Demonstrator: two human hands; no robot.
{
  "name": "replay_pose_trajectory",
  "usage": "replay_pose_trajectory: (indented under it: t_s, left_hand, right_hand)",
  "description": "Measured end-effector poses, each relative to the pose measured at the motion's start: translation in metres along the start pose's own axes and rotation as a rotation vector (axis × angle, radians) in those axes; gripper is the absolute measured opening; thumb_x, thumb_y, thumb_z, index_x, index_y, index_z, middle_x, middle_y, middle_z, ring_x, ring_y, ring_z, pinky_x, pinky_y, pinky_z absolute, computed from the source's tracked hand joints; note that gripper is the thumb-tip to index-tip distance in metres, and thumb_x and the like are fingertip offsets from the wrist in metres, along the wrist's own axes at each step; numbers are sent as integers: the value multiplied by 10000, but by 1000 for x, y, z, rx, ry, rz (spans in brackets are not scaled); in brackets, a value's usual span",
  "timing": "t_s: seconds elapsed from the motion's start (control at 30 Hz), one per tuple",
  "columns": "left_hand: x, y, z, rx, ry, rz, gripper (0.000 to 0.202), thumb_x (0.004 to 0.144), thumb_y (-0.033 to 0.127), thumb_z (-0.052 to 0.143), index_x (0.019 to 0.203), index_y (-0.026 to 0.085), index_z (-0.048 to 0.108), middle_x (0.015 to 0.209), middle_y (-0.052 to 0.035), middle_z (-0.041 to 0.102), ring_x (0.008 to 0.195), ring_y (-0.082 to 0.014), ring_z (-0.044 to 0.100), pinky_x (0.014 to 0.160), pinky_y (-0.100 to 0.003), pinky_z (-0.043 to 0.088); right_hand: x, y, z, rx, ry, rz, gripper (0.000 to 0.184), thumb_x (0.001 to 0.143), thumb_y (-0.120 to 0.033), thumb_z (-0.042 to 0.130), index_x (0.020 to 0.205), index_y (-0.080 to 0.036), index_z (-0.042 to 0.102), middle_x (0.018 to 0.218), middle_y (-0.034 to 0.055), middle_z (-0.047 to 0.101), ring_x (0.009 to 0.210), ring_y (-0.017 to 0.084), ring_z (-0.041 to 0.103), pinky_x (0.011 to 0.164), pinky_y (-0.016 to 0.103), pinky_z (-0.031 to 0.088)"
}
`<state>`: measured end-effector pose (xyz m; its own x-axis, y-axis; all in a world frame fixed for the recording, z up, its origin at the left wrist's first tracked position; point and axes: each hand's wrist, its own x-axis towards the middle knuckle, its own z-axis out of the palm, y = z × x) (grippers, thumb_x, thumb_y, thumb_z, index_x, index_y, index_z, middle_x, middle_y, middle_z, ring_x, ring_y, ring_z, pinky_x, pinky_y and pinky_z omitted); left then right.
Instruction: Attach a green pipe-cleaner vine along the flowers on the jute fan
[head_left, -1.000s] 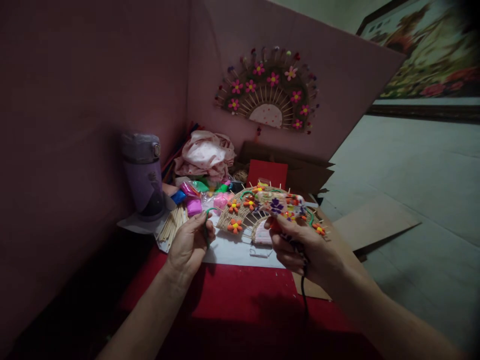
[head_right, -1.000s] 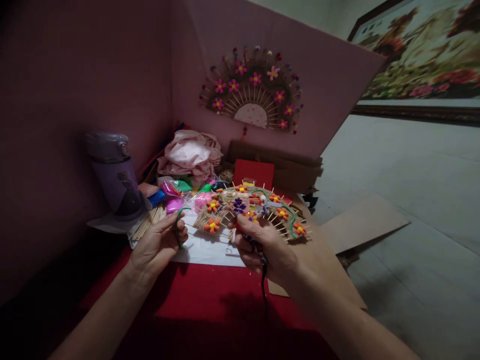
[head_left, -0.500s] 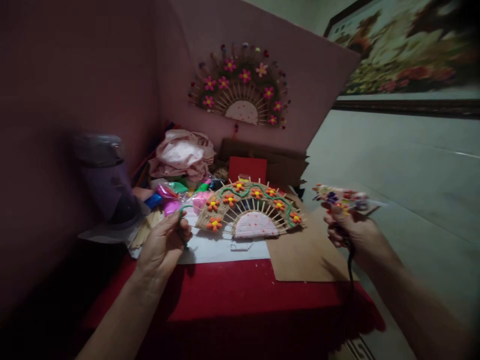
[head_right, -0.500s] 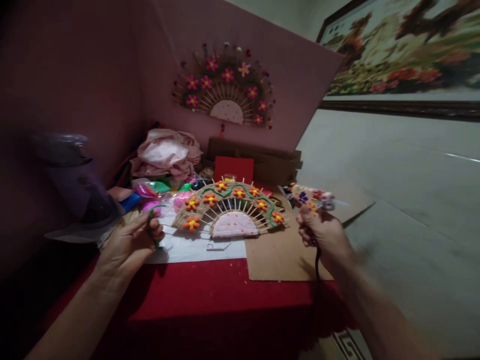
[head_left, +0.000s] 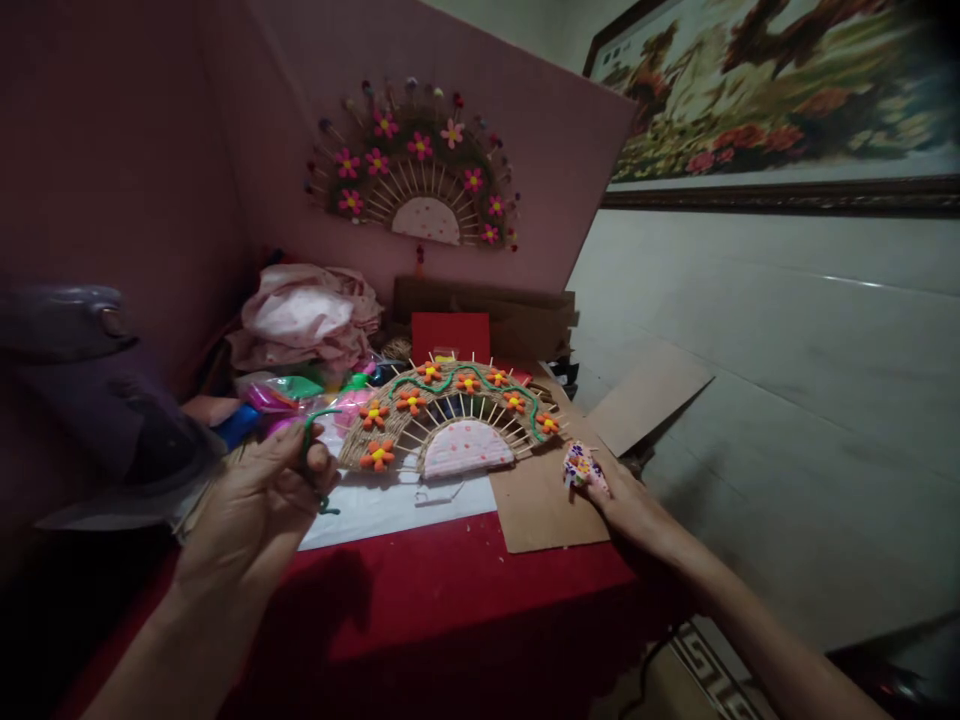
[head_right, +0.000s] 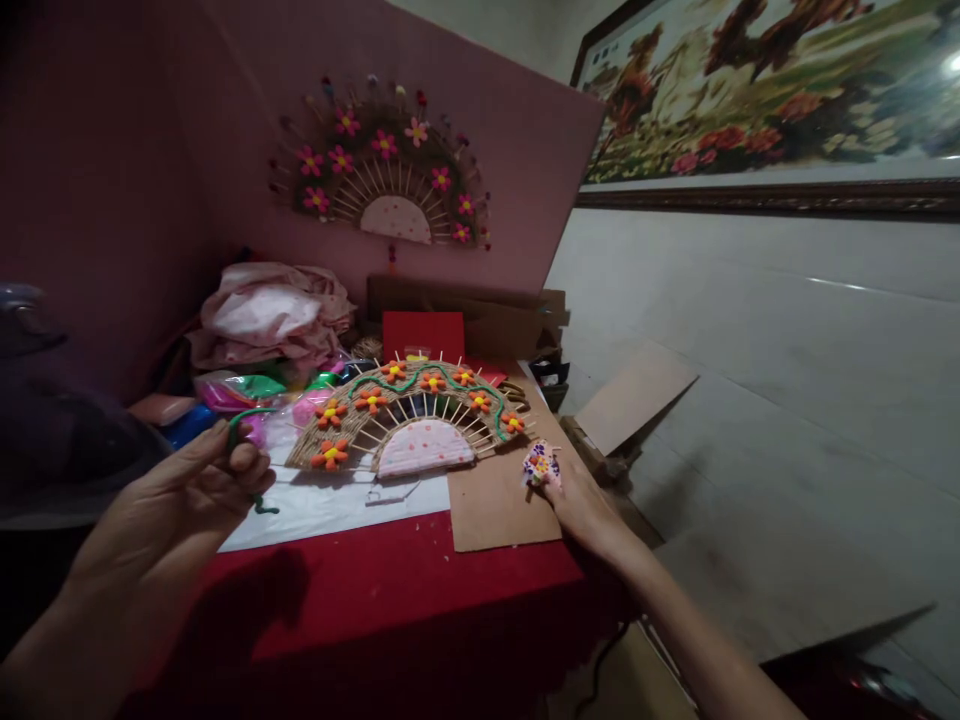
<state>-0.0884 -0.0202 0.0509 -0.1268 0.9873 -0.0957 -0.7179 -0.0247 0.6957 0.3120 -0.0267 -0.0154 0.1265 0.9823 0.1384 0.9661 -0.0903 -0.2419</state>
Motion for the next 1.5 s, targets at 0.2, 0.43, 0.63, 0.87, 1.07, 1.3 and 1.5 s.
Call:
replay_pose_trajectory:
  t_s: [0.2,0.43,0.63,0.87,1.07,1.3,1.5]
  left_hand:
    - [-10,-23,24,79,-117,-119,64,765,169,613,758,106,625,564,-19,556,494,-84,502,452,-171,421]
    - [-13,-54,35,145,-253,-182,162,722,256,683,757,112,617,545,-7,568,474,-66,482,461,-162,383]
    - [-15,-56,36,243,-361,-208,204,726,312,688,757,124,614,541,1,567,480,-63,467,480,-169,344]
    - [-10,-52,33,363,-363,-126,221,731,349,678,732,140,606,546,4,580,491,-69,458,485,-183,328]
    - [-5,-49,30,594,-322,-7,259,717,389,675,706,139,610,538,4,581,465,-75,456,454,-196,328]
    - [-2,-47,27,728,-231,144,195,719,329,670,779,146,640,573,21,563,508,-81,470,447,-187,355]
    - [7,-50,21,683,-221,169,212,728,332,673,808,144,614,625,2,592,567,-108,531,474,-207,408]
  right_hand:
    - [-9,-39,-29,-201,153,-82,360,848,-351,491,1092,-119,619,972,188,636,921,338,592,768,440,442]
    - [-6,-139,-53,629,75,-562,169,866,-271,532,905,-213,685,888,43,671,839,169,612,755,302,471]
    - [0,-181,-56,812,-12,-665,154,848,-204,555,925,-207,689,873,39,658,804,147,592,728,294,464]
    - [16,-183,-52,980,-238,-391,203,837,-339,559,797,-166,658,664,12,595,583,109,520,519,235,404]
    - [28,-187,-34,1266,-816,-155,420,777,-557,578,755,-138,604,640,5,544,457,54,414,422,197,369]
    - [37,-203,-22,1380,-848,-199,314,657,-392,761,733,-127,611,638,-12,526,521,59,449,472,196,357]
    - [45,-213,-15,1401,-851,-126,269,662,-348,761,709,-144,591,629,-27,524,537,59,462,496,199,356]
